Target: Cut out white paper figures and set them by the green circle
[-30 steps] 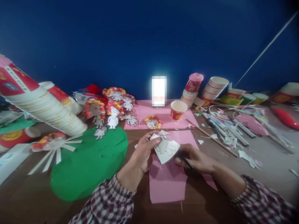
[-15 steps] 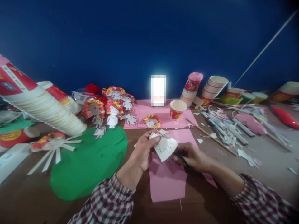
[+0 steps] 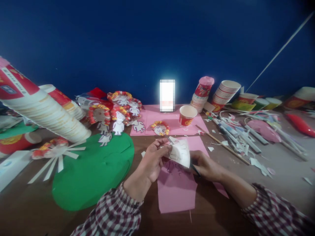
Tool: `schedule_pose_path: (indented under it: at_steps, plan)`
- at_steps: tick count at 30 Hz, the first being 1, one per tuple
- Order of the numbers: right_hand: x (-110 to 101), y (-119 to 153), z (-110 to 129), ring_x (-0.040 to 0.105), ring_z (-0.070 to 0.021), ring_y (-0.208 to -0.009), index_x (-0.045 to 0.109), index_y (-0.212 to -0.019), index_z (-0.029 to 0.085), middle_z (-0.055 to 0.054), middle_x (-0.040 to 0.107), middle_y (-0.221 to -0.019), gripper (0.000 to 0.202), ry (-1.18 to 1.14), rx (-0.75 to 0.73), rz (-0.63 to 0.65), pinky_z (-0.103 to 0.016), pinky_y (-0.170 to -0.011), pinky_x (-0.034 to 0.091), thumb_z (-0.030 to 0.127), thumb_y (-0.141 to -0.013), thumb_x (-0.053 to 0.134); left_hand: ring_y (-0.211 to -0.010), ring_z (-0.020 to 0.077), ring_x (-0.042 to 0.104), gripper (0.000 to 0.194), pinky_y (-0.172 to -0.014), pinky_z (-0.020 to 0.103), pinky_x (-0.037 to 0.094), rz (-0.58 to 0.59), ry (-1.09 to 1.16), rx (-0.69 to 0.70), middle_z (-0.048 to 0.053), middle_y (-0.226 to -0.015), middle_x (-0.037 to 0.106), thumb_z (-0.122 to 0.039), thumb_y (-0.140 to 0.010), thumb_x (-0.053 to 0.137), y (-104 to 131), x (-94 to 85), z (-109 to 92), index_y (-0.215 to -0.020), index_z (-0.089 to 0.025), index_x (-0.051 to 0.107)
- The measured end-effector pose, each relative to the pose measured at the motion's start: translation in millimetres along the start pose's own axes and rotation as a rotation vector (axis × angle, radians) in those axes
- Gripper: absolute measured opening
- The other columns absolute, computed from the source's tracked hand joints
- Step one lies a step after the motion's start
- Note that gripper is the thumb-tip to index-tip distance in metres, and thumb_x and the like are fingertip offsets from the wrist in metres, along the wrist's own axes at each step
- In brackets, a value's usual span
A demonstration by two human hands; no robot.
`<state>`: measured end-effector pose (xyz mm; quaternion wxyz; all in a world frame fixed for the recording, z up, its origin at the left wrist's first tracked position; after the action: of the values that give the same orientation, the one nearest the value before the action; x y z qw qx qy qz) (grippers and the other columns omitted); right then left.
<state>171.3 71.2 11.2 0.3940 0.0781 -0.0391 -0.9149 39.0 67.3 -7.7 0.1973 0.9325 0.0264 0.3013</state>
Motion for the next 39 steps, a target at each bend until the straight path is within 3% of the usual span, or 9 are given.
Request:
schedule_pose_path:
  at_steps: [12,21,27,39]
  plan:
    - [1.8,1.0,4.6,0.042,-0.0116,-0.063,0.064,-0.077,0.012,-0.002,0.053,-0.071,0.037,0.04,-0.035,0.029,-0.021,-0.055,0.038,0.049,-0.075,0.07,-0.054,0.0058,0.054,0.044,-0.049,0.016,0.041,-0.014,-0.02,-0.01,-0.003,-0.071,0.06,-0.021,-0.061,0.081,3.2,4.4,-0.7,-0.095,-0.017,0.054]
    - [2.3,-0.2,2.7,0.037,-0.0086,-0.058,0.056,-0.069,0.013,0.002,0.048,-0.065,0.034,0.039,-0.02,-0.031,-0.02,-0.051,0.033,0.043,-0.074,0.073,-0.058,0.0084,0.057,0.046,-0.056,0.02,0.045,-0.012,-0.024,0.006,-0.001,-0.074,0.062,-0.021,-0.062,0.081,2.5,2.2,0.8,-0.098,-0.016,0.053]
    - [4.4,1.0,4.6,0.034,-0.0079,-0.055,0.053,-0.066,0.014,0.003,0.045,-0.062,0.038,0.02,-0.01,-0.057,-0.021,-0.048,0.03,0.046,-0.073,0.072,-0.058,0.0069,0.057,0.043,-0.056,0.018,0.045,-0.01,0.029,0.022,-0.002,-0.074,0.06,-0.02,-0.062,0.081,4.2,5.2,0.4,-0.095,-0.017,0.054]
    - [3.3,0.8,5.1,0.031,-0.0064,-0.051,0.049,-0.064,0.016,0.005,0.042,-0.058,0.036,-0.012,-0.085,-0.108,-0.019,-0.045,0.027,0.04,-0.075,0.073,-0.059,0.0052,0.054,0.038,-0.054,0.016,0.045,-0.017,0.067,0.031,-0.003,-0.075,0.058,-0.021,-0.066,0.079,6.2,4.3,4.0,-0.095,-0.017,0.054]
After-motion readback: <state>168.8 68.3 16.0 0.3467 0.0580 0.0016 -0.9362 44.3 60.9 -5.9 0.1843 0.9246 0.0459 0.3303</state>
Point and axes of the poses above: each hand's wrist, its own y-axis away from the middle knuckle, its own x-axis out of the palm, z = x × y, the point moved 7 cm from there along -y, towards the middle knuckle
